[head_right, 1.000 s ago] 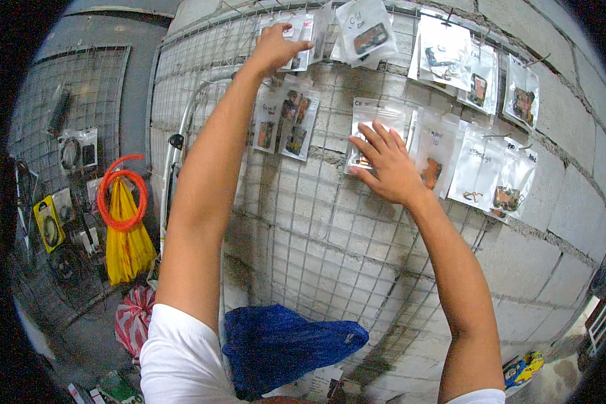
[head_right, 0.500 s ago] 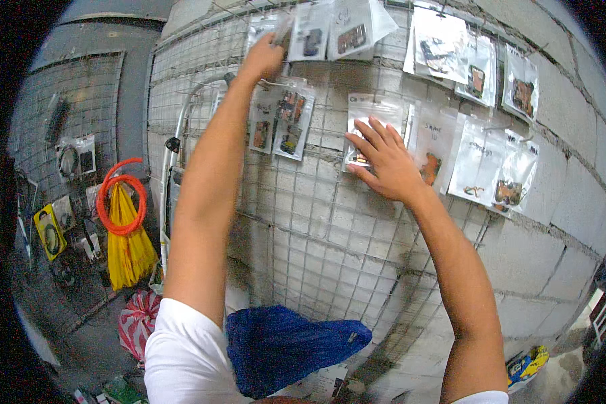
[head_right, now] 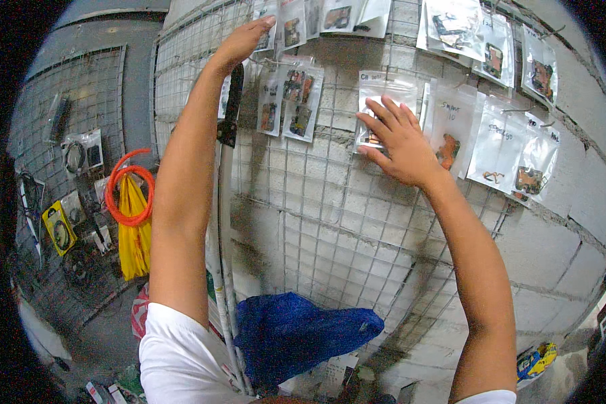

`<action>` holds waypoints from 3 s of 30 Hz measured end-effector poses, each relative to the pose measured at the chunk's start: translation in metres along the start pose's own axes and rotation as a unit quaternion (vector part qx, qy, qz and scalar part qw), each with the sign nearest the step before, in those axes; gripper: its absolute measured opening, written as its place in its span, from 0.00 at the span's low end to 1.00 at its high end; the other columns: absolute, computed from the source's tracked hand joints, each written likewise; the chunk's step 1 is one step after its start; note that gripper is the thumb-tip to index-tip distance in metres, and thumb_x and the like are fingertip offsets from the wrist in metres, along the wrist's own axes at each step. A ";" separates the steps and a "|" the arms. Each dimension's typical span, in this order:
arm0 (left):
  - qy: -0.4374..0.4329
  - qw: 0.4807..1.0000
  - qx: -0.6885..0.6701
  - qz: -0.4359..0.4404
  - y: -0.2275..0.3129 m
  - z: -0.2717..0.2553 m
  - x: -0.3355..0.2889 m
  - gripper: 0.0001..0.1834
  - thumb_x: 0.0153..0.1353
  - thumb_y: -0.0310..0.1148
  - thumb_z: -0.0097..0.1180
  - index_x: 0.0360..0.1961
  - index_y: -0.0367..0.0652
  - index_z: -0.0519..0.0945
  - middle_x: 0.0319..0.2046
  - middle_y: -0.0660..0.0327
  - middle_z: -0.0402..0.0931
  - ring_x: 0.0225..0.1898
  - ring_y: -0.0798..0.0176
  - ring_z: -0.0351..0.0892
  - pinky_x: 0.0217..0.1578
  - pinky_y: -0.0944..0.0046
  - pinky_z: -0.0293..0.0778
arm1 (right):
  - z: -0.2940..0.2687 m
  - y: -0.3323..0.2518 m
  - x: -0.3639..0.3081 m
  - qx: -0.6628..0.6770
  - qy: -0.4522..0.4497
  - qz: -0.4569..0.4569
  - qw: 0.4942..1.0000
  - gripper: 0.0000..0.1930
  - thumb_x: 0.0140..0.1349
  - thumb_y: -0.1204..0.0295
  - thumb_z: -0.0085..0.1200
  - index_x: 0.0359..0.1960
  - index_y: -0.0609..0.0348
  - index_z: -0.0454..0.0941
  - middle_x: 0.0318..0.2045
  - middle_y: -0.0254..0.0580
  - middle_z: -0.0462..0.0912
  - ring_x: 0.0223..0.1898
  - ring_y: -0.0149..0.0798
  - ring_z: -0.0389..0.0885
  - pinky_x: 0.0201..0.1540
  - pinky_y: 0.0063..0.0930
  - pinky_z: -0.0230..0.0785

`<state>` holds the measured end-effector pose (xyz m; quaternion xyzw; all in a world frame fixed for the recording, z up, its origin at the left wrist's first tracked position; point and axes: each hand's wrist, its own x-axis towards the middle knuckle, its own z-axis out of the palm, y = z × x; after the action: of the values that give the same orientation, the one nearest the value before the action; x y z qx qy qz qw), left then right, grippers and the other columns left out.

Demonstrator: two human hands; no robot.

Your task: The person moves from a front counter area into a back storage room and organizes small electronic parts in plastic bags hanging on a wall grid. They repeatedly pick up, inspect, and rehang the bags, adjusting their positions on the grid.

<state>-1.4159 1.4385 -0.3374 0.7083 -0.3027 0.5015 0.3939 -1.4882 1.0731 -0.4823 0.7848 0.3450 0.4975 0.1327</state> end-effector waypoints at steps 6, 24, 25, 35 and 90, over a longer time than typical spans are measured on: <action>0.124 0.987 -0.104 -0.012 0.011 0.012 -0.049 0.23 0.72 0.44 0.52 0.60 0.42 0.79 0.54 0.56 0.81 0.56 0.60 0.77 0.60 0.62 0.67 | 0.004 0.001 -0.001 0.000 0.013 -0.012 1.000 0.32 0.69 0.49 0.51 0.71 0.44 0.64 0.74 0.40 0.59 0.76 0.49 0.51 0.77 0.50 0.39; 0.208 0.975 0.041 -0.065 -0.016 0.133 -0.150 0.37 0.58 0.44 0.67 0.66 0.43 0.69 0.56 0.47 0.73 0.61 0.44 0.70 0.62 0.45 0.61 | 0.001 0.002 -0.003 -0.001 0.017 -0.017 1.000 0.31 0.69 0.49 0.51 0.71 0.44 0.64 0.74 0.40 0.58 0.77 0.48 0.50 0.78 0.50 0.38; 0.173 0.977 -0.050 -0.117 -0.018 0.129 -0.147 0.36 0.58 0.44 0.66 0.66 0.43 0.70 0.56 0.47 0.74 0.60 0.44 0.70 0.61 0.45 0.62 | 0.001 0.001 -0.004 0.000 0.017 -0.017 1.000 0.31 0.69 0.49 0.51 0.71 0.44 0.64 0.74 0.40 0.58 0.77 0.48 0.50 0.78 0.50 0.38; 0.094 0.989 0.011 -0.112 0.049 0.084 -0.216 0.33 0.67 0.48 0.56 0.63 0.31 0.71 0.61 0.40 0.71 0.64 0.44 0.69 0.65 0.52 0.63 | 0.001 0.000 -0.001 -0.005 -0.001 -0.006 1.000 0.32 0.69 0.51 0.52 0.71 0.46 0.64 0.74 0.40 0.59 0.77 0.51 0.50 0.77 0.50 0.38; 0.092 0.983 0.160 -0.020 -0.137 -0.064 -0.169 0.21 0.59 0.34 0.55 0.55 0.46 0.82 0.55 0.48 0.76 0.60 0.43 0.71 0.65 0.50 0.63 | -0.004 -0.016 0.017 -0.008 -0.044 0.005 0.999 0.33 0.68 0.51 0.53 0.71 0.49 0.63 0.74 0.46 0.58 0.77 0.54 0.49 0.77 0.53 0.39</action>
<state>-1.3861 1.5684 -0.5202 0.7189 -0.1663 0.5986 0.3118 -1.4941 1.0951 -0.4775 0.8065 0.3306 0.4662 0.1513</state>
